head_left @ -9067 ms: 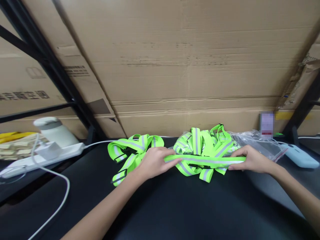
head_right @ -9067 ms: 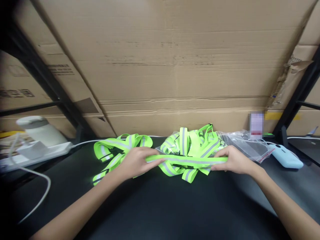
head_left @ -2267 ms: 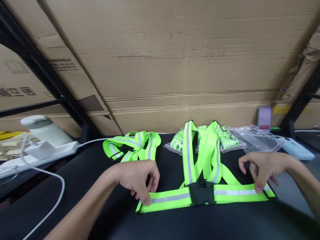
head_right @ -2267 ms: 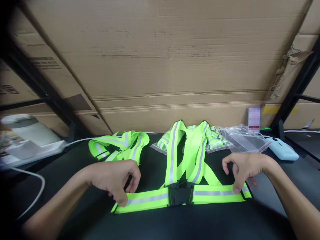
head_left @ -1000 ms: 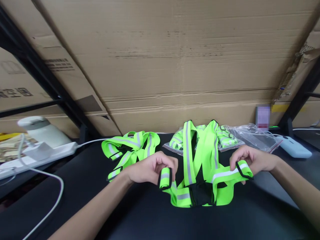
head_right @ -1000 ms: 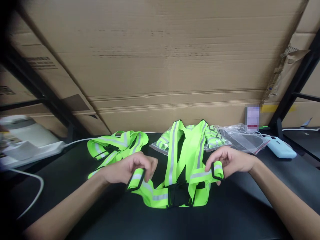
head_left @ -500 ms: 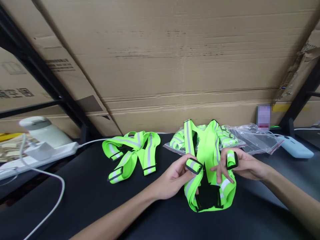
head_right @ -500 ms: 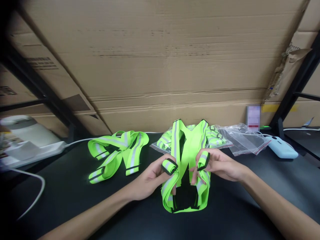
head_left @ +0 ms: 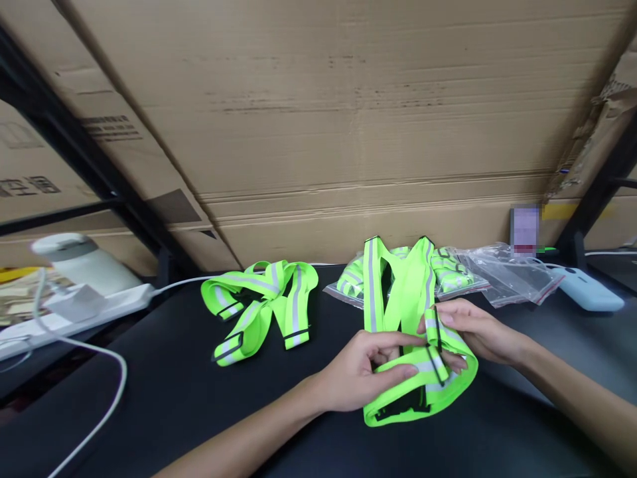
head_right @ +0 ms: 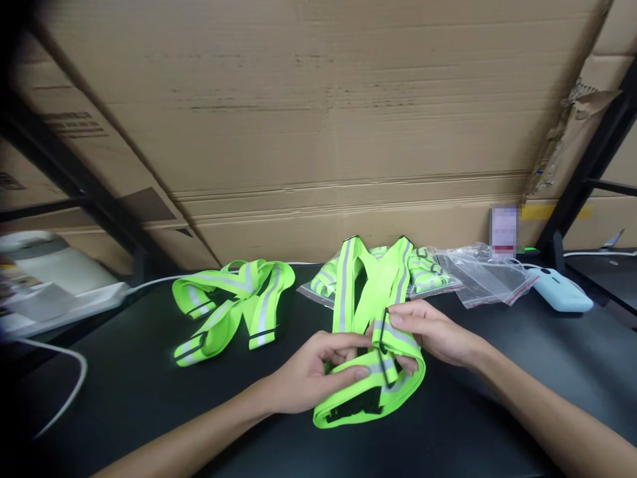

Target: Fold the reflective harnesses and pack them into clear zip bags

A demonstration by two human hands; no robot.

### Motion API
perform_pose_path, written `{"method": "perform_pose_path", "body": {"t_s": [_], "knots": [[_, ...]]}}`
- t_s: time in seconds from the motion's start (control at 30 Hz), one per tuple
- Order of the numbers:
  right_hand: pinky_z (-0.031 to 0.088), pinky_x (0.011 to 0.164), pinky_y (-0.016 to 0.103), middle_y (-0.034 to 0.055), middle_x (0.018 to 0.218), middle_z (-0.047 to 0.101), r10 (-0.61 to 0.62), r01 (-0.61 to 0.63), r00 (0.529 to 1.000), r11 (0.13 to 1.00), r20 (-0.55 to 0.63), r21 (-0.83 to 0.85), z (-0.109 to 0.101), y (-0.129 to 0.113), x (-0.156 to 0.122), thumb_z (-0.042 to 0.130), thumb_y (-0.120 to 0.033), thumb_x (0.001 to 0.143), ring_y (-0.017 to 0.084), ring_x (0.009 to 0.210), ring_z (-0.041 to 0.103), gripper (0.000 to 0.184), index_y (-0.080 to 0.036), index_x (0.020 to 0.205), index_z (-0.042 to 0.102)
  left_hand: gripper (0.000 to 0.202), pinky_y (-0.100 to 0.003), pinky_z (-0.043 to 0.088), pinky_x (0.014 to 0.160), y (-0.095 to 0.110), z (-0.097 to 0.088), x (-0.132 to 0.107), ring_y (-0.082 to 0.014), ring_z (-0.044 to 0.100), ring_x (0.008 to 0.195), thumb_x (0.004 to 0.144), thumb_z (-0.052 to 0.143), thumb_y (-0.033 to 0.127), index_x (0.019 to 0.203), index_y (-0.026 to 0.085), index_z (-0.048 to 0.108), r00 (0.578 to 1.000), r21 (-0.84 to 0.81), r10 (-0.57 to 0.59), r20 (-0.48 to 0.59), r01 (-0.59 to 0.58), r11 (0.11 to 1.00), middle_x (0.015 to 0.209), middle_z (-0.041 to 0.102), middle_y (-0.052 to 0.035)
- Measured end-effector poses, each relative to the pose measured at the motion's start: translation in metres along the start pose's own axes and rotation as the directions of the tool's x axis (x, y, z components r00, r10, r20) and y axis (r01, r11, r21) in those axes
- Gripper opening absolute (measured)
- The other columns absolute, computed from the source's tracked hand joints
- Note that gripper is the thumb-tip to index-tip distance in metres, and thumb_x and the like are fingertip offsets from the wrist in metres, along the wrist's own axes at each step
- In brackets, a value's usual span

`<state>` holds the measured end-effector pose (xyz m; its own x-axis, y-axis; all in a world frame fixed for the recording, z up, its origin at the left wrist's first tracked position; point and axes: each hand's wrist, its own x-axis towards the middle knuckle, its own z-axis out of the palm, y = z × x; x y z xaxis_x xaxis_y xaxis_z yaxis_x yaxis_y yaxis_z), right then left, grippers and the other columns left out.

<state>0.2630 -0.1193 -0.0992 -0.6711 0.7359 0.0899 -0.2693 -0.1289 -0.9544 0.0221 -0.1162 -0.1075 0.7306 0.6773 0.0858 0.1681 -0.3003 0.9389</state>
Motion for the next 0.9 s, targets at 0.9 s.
{"method": "perform_pose_path", "body": {"t_s": [0.9], "knots": [[0.041,0.057,0.019,0.0012,0.079,0.065,0.184,-0.166,0.979,0.969,0.085,-0.185,0.021,0.016,0.010,0.069,-0.044,0.093,0.007,0.061,0.051,0.035,-0.012,0.107,0.074,0.030,-0.022,0.041,0.055,0.003,-0.009,-0.006,-0.0105,0.049,0.056,0.101,0.045,0.037,0.095,0.013,0.062,0.969,0.031,0.213,-0.123,-0.211,0.977,0.068,0.055,-0.0003]]}}
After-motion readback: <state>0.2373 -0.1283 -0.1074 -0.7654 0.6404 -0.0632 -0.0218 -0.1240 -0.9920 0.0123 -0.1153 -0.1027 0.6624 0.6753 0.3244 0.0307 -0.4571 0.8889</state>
